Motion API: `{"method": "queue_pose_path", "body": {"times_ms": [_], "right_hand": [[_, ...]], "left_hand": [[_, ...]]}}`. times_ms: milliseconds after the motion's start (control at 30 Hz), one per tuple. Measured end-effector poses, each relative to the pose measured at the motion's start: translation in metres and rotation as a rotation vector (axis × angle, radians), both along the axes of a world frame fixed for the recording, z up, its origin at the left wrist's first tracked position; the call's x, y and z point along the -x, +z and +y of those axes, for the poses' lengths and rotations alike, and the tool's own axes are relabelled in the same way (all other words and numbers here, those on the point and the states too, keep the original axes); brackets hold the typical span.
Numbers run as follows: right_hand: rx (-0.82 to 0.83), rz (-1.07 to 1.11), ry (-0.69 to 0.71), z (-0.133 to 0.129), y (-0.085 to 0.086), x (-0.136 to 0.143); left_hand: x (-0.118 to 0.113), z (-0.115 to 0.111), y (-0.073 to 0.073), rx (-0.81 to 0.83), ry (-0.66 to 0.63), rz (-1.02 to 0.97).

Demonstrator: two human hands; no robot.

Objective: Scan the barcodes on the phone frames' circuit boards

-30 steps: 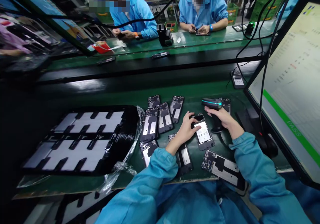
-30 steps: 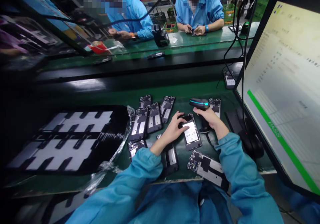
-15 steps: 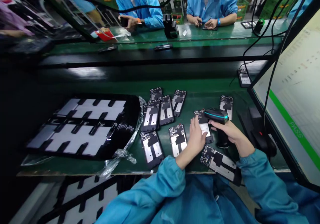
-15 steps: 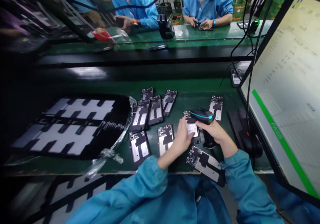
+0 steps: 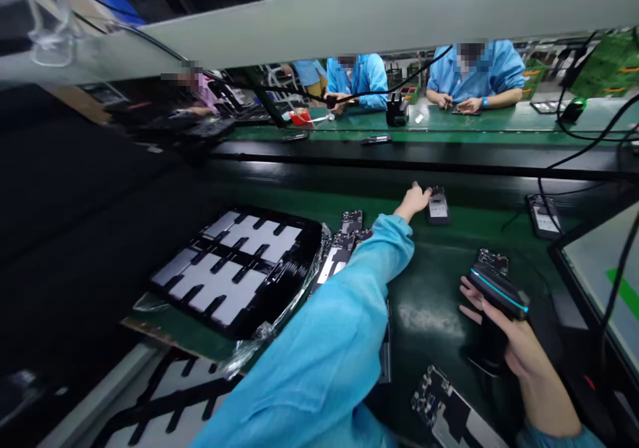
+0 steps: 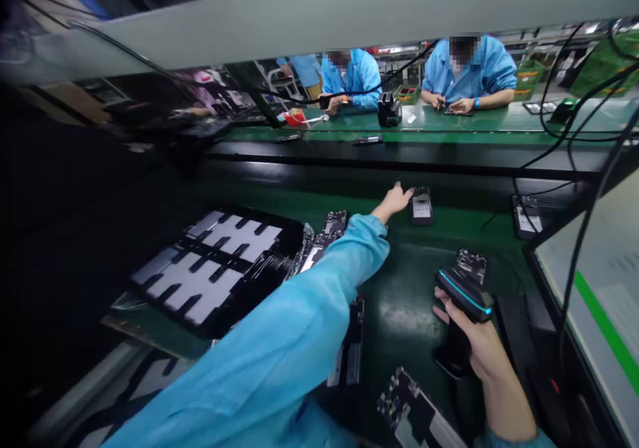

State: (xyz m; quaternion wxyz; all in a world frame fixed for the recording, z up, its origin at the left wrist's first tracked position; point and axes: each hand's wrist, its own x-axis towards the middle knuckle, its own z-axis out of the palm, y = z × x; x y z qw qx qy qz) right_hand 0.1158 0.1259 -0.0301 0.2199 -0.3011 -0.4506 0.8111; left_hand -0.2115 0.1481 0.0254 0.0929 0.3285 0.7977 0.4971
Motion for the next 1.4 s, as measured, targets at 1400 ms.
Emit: {"method": "queue_pose_path", "body": {"times_ms": [1400], "right_hand": [[-0.768, -0.471, 0.152, -0.099, 0.076, 0.009]], "left_hand": [[-0.134, -0.121, -0.067, -0.413, -0.179, -0.820]]}}
